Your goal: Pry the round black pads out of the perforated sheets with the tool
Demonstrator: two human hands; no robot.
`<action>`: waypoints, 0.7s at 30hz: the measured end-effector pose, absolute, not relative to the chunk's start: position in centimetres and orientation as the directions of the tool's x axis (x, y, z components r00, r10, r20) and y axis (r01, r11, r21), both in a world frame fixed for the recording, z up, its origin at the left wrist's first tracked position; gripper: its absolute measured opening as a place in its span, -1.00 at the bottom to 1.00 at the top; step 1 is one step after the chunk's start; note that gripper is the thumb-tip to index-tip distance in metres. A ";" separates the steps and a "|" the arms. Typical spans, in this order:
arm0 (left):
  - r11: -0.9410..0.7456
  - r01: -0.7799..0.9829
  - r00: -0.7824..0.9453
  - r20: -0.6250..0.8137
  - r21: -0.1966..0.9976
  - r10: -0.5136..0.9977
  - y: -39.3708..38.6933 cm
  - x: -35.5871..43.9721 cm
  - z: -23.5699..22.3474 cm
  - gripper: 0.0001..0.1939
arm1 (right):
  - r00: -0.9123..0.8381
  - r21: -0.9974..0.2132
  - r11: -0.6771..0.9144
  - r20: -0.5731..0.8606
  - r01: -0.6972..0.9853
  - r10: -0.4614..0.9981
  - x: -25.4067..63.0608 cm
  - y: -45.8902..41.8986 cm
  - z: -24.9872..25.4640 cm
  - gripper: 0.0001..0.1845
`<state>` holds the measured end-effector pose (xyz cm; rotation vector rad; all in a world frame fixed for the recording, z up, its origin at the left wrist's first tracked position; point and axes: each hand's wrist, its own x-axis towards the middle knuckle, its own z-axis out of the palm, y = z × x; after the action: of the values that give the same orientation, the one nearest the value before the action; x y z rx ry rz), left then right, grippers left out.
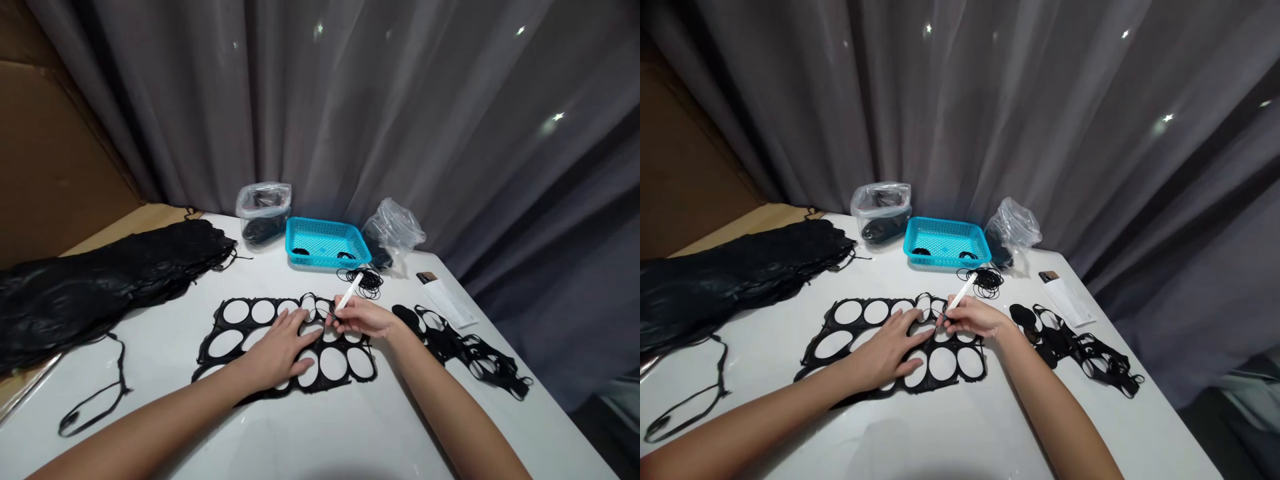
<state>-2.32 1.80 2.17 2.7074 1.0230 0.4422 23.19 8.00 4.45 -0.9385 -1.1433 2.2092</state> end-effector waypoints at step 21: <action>-0.768 0.555 0.738 0.237 0.320 0.632 -3.5 -4.4 3.4 -0.72 | -0.193 -0.931 -0.270 -0.226 -0.246 0.955 20.4 1.7 5.5 -0.78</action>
<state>-4.40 -3.47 3.44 2.7109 0.9399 0.4924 20.39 1.66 5.53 -1.0979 -0.9841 1.6324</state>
